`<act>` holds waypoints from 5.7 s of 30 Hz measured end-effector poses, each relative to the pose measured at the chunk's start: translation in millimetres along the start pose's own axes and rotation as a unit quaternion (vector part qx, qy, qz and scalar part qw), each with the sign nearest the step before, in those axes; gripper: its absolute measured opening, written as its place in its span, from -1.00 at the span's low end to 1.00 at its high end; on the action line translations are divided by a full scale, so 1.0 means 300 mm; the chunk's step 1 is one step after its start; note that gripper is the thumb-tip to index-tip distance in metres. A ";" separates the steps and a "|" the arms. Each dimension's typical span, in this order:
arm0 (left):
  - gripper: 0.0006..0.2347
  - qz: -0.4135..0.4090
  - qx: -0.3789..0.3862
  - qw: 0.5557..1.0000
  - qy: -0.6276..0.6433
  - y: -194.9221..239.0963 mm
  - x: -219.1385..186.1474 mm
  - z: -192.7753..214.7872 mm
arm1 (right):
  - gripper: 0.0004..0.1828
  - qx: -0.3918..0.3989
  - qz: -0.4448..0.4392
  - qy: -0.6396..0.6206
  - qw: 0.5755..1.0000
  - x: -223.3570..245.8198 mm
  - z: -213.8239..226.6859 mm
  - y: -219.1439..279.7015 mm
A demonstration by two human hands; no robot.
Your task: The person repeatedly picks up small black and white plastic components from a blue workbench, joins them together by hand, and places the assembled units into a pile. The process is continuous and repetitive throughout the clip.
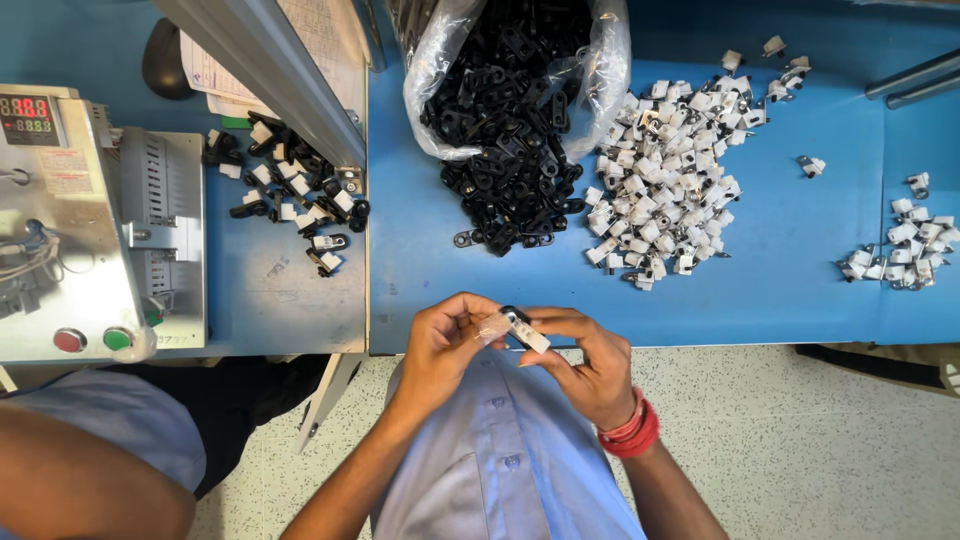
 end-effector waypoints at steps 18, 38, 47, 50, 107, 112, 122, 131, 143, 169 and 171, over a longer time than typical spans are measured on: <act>-0.87 0.045 0.091 0.993 -0.058 -0.117 0.019 -0.234 | -0.52 0.107 0.061 0.030 0.992 -0.078 0.236 0.105; -0.63 0.019 0.068 0.997 0.017 -0.164 0.061 -0.250 | -0.69 -0.014 -0.011 0.075 0.997 -0.122 0.269 0.091; -0.66 -0.159 -0.263 0.804 -0.508 -0.052 -0.126 0.300 | -0.34 -0.047 -0.121 0.282 0.951 -0.321 0.171 0.134; -0.59 -0.055 -0.285 0.759 -0.583 -0.051 -0.148 0.504 | -0.50 -0.120 -0.280 0.296 0.905 -0.460 0.305 0.183; -0.64 -0.182 -0.029 0.969 -0.163 -0.072 -0.056 -0.117 | -0.70 -0.121 -0.130 -0.215 0.960 -0.167 0.004 0.041; -0.81 -0.044 -0.008 0.999 0.026 -0.100 0.063 -0.101 | -0.69 -0.094 -0.101 -0.182 0.974 -0.115 0.040 0.031; -0.80 0.141 0.144 0.883 0.423 -0.035 0.170 -0.220 | -0.72 0.069 0.085 -0.115 0.987 -0.065 0.226 0.004; -0.81 -0.027 0.100 0.990 0.093 -0.073 0.066 -0.221 | -0.62 0.133 0.048 0.016 0.990 -0.017 0.290 0.004; -0.79 -0.094 0.040 0.988 0.118 -0.055 0.000 -0.233 | -0.60 -0.012 0.001 -0.229 0.973 -0.097 0.136 0.049; -0.83 -0.007 -0.058 0.995 0.087 -0.081 0.126 -0.173 | -0.68 -0.057 0.014 0.031 0.998 -0.091 0.124 0.060; -0.80 -0.020 -0.071 0.992 0.103 -0.079 0.130 -0.192 | -0.67 -0.100 -0.006 -0.082 0.992 -0.106 0.113 0.078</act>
Point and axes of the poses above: each hand's wrist, its own y-axis away from the middle knuckle, its own z-axis out of the back of the hand, x = y × z, the point moved 4 cm from there along -y, towards the middle knuckle, and after that the axes turned 11 degrees about x, right-handed, at the moved point
